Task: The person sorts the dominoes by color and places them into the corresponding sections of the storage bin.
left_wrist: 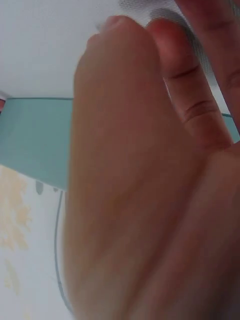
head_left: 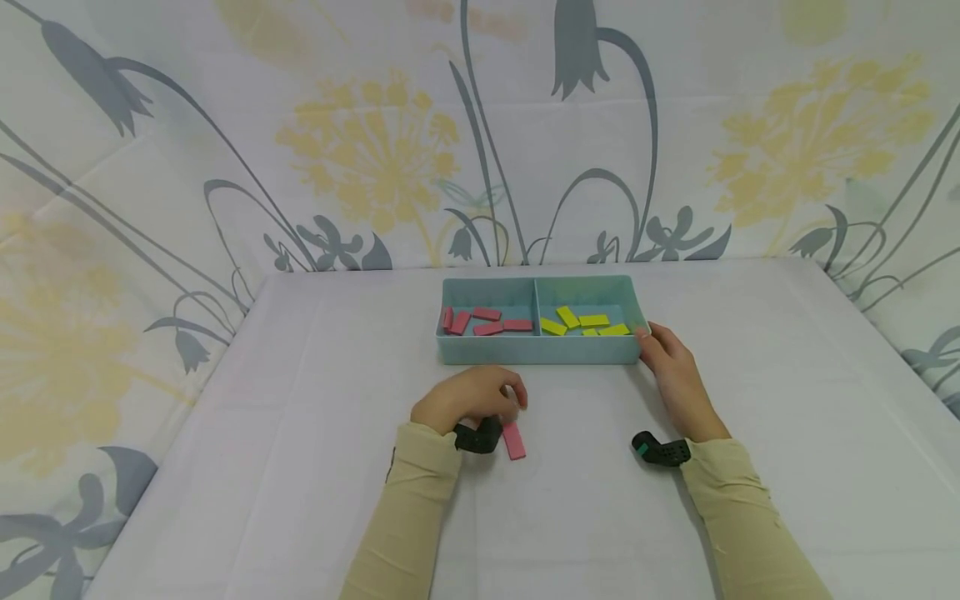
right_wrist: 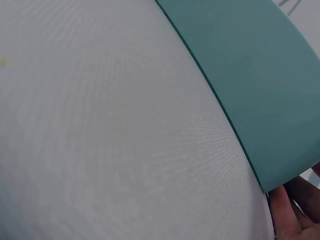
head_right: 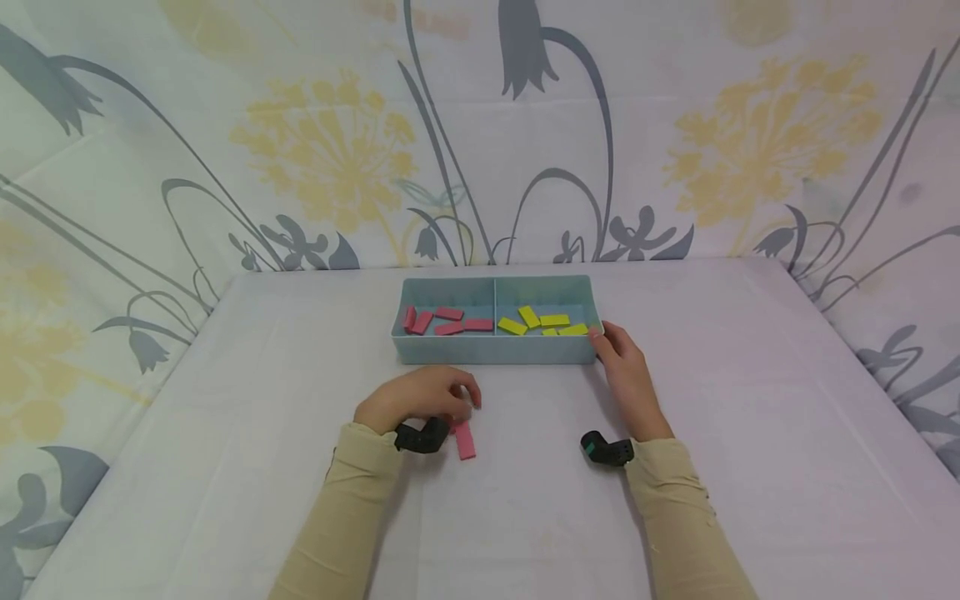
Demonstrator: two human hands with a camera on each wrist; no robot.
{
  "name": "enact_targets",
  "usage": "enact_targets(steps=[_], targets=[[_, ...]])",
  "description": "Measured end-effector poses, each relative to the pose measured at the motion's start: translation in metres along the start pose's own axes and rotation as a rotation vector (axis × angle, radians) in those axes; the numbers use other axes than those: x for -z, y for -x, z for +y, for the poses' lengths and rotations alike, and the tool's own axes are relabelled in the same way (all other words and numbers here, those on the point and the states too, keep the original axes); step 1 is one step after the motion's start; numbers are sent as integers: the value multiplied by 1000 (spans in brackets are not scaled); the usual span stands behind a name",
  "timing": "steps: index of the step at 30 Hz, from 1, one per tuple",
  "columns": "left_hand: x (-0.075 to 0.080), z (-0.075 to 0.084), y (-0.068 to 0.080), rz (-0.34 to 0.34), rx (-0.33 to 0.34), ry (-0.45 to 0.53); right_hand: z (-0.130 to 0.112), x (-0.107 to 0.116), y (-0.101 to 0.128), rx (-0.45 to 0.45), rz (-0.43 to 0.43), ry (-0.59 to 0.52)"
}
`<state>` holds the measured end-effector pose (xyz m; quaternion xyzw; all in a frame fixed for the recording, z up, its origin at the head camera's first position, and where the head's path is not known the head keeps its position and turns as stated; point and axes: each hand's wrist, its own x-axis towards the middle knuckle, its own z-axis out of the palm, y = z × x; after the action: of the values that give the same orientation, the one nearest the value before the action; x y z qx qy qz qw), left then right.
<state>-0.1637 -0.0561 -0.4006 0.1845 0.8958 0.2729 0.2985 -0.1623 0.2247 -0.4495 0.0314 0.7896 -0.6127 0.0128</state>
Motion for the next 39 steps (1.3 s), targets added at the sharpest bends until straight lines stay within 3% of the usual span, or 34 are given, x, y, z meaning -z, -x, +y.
enact_targets(steps=[5, 22, 39], targets=[[0, 1, 0, -26, -55, -31, 0, 0, 0, 7, 1, -5], [-4, 7, -1, -60, -153, -189, -2, 0, 2, 17, -3, 3], [-10, 4, -5, -61, -204, -185, -4, -1, 1, 17, 2, 6]])
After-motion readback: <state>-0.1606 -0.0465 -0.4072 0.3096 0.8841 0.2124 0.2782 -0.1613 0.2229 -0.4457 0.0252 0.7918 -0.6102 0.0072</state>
